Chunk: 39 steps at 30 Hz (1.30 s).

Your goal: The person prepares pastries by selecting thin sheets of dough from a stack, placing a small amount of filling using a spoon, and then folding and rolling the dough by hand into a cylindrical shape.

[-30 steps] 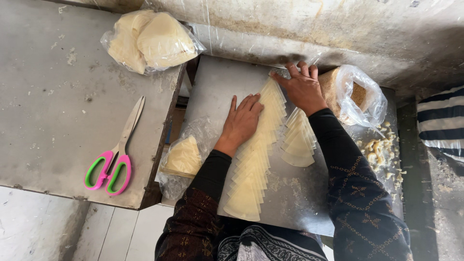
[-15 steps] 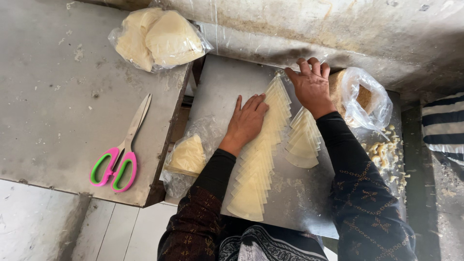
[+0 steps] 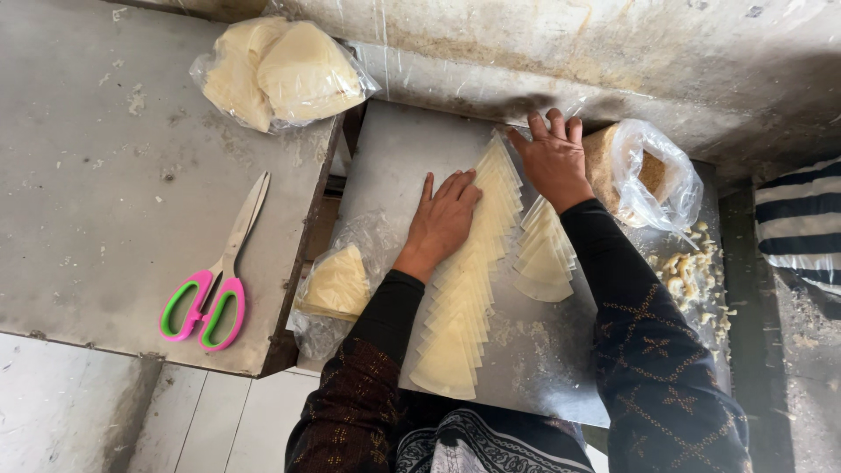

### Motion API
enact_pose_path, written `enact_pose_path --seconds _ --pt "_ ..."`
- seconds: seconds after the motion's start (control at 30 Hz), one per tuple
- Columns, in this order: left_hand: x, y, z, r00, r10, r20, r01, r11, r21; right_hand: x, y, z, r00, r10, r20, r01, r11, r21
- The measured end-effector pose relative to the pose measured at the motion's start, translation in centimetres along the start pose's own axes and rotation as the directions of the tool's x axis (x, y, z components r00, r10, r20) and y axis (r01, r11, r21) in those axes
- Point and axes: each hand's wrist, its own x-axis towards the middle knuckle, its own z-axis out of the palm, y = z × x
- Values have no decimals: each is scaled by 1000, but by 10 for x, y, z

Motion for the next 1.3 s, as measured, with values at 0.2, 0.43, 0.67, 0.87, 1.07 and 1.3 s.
enact_pose_path --seconds 0.2,0.43,0.67,0.87,1.07,1.3 --pt "0 -1 2 1000 -4 -9 4 1000 -19 -4 -8 -8 997 48 53 -60 966 252" --pt "0 -2 3 1000 2 -11 -2 1000 -17 4 -15 -12 953 74 294 -193 896 399" --pt "0 -4 6 1000 13 -28 -13 1000 -6 -5 8 -19 979 85 187 -145 930 338" --pt "0 -3 4 1000 6 -26 -7 1000 -30 -29 2 -47 999 28 -30 -22 982 186" --pt "-2 -4 3 993 21 -118 -34 994 -107 -101 1 -100 992 121 -40 -94 908 409" --pt "-3 -14 13 980 57 -193 -95 976 -196 -202 -5 -135 960 273 62 -229 639 735"
